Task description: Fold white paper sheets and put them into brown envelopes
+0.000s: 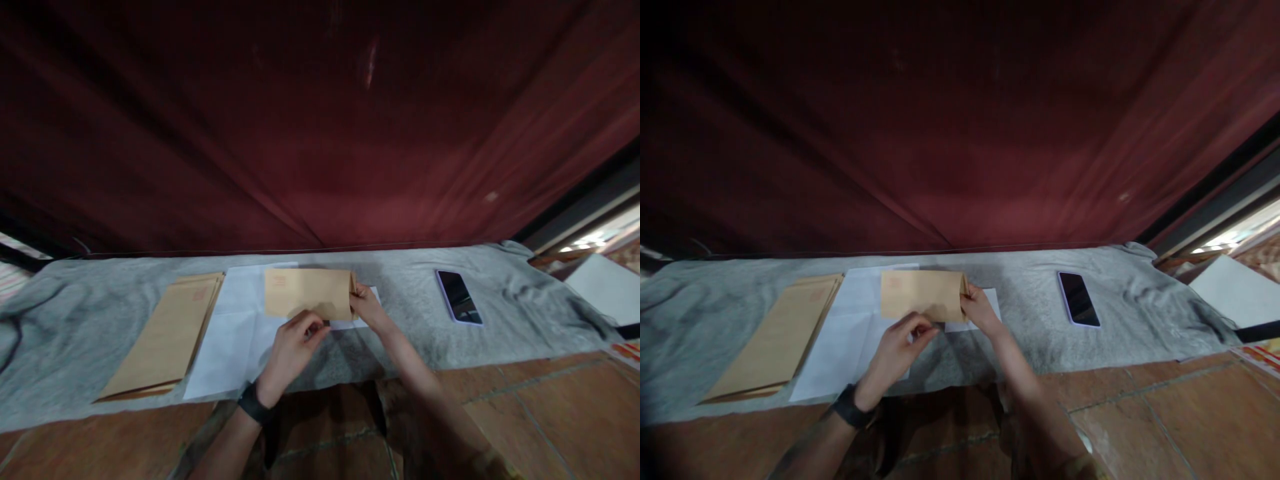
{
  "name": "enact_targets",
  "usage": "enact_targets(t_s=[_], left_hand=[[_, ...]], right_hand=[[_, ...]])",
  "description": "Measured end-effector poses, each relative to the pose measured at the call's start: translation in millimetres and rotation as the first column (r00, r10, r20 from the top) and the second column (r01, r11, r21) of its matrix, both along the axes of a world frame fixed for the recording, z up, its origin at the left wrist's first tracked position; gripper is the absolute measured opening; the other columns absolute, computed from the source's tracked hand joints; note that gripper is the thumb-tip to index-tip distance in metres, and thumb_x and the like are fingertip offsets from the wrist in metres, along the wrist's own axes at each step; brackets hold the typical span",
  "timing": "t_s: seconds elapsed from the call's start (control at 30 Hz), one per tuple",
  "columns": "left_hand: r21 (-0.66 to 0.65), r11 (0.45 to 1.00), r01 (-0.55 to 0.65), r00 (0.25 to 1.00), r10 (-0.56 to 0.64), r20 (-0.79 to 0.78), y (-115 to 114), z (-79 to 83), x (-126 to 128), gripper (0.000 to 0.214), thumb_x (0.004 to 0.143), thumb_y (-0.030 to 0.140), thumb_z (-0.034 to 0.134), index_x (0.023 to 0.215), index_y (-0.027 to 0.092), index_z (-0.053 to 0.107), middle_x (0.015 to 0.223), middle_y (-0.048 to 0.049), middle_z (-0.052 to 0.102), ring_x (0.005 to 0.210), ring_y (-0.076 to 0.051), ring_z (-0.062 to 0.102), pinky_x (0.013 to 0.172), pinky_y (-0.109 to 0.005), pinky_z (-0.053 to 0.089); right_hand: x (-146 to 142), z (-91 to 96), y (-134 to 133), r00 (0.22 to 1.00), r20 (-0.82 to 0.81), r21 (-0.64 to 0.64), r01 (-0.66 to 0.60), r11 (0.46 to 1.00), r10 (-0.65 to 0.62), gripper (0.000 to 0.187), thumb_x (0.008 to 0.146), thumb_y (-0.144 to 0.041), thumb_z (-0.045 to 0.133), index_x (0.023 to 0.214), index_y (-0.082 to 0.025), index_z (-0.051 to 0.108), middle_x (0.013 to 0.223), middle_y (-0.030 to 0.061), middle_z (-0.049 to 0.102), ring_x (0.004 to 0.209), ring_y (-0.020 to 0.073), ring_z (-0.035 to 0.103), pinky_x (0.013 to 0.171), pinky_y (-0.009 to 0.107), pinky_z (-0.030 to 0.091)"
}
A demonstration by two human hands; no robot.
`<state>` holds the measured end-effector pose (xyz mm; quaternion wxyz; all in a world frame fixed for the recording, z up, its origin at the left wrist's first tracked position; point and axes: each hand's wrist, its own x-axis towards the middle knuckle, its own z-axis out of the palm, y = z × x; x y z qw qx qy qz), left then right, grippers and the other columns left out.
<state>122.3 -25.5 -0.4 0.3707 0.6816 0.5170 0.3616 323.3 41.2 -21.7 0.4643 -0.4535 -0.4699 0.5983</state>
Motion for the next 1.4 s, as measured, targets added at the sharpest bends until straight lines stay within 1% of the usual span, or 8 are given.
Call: enact_targets(t_s=[0.1,0.23,0.6,0.83,1.1,1.17,1.27,1.4], left_hand=[[0.392,0.907,0.156,0.894,0.039,-0.446,2.5,7.0,-9.6,0.06,0.083,0.05,0.074,0.138,0.03,0.06,0.15,-0.012,0.055,0.144,-0.035,0.043,0.121,-0.057,0.027],[0.459,0.853,0.248,0.711,0.162,-0.685,15.3,7.1,-23.7,0.109,0.071,0.058,0.082,0.16,0.024,0.027,0.168,-0.0214,0.016,0.155,-0.042,0.014,0.122,-0.066,0.01],[0.412,0.861,0.298,0.654,0.13,-0.745,10.8,14.4,-28.1,0.111,0.07,0.049,0.082,0.161,0.026,0.024,0.161,-0.0203,0.034,0.149,-0.041,0.031,0.123,-0.066,0.01],[0.366,0.887,0.28,0.666,0.094,-0.74,15.2,8.5,-27.6,0.111,0.071,0.048,0.08,0.162,0.024,0.02,0.162,-0.0222,0.03,0.146,-0.04,0.035,0.12,-0.064,0.019],[0.379,0.883,0.277,0.715,0.074,-0.695,17.5,3.3,-25.9,0.113,0.073,0.044,0.077,0.163,0.023,0.012,0.147,-0.0173,0.048,0.142,-0.035,0.04,0.122,-0.061,0.016],[0.384,0.882,0.274,0.715,0.08,-0.694,18.7,1.3,-25.6,0.111,0.074,0.043,0.076,0.162,0.023,0.012,0.146,-0.0172,0.048,0.142,-0.035,0.04,0.123,-0.061,0.016],[0.39,0.882,0.264,0.721,0.088,-0.687,22.0,-1.7,-25.8,0.11,0.076,0.042,0.074,0.163,0.021,0.011,0.148,-0.018,0.047,0.142,-0.035,0.04,0.123,-0.06,0.016],[0.412,0.877,0.249,0.72,0.117,-0.684,26.8,-3.8,-24.8,0.112,0.074,0.042,0.076,0.162,0.019,0.011,0.149,-0.0189,0.047,0.141,-0.036,0.041,0.123,-0.06,0.018]], right_hand=[[1.3,4.0,-5.5,0.997,-0.05,-0.005,-0.06,0.998,0.06,0.03,0.069,-0.045,0.076,0.09,-0.023,0.075,0.079,-0.0026,0.076,0.074,0.0195,0.07,0.072,0.031,0.054],[1.0,9.4,-11.3,0.983,-0.063,-0.048,-0.178,0.983,0.175,0.035,0.068,-0.046,0.08,0.094,-0.023,0.076,0.075,-0.0029,0.075,0.075,0.0205,0.07,0.07,0.031,0.054],[1.1,9.3,-11.0,0.977,-0.045,-0.066,-0.211,0.975,0.209,0.044,0.066,-0.048,0.083,0.1,-0.022,0.076,0.078,-0.0018,0.076,0.075,0.0207,0.071,0.069,0.03,0.054],[3.9,6.8,-8.2,0.976,0.012,-0.032,-0.215,0.976,0.215,0.046,0.068,-0.05,0.081,0.103,-0.021,0.074,0.081,-0.0023,0.075,0.071,0.0173,0.069,0.067,0.027,0.052],[7.4,-9.3,-1.0,0.975,0.111,0.022,-0.194,0.981,0.19,0.031,0.077,-0.046,0.071,0.098,-0.023,0.072,0.078,-0.0002,0.074,0.071,0.0194,0.068,0.062,0.028,0.052],[8.6,-13.3,0.7,0.977,0.168,0.067,-0.143,0.987,0.13,0.026,0.078,-0.041,0.068,0.097,-0.023,0.07,0.08,0.0002,0.073,0.073,0.0195,0.067,0.064,0.029,0.052],[14.0,-9.8,2.0,0.96,0.247,0.22,0.08,0.972,-0.135,0.024,0.079,-0.036,0.064,0.099,-0.023,0.067,0.085,0.0002,0.071,0.077,0.018,0.066,0.071,0.029,0.052],[24.9,7.5,-1.6,0.866,0.146,0.443,0.375,0.814,-0.478,0.016,0.083,-0.034,0.058,0.092,-0.023,0.065,0.088,0.0016,0.068,0.084,0.0176,0.064,0.081,0.03,0.051]])
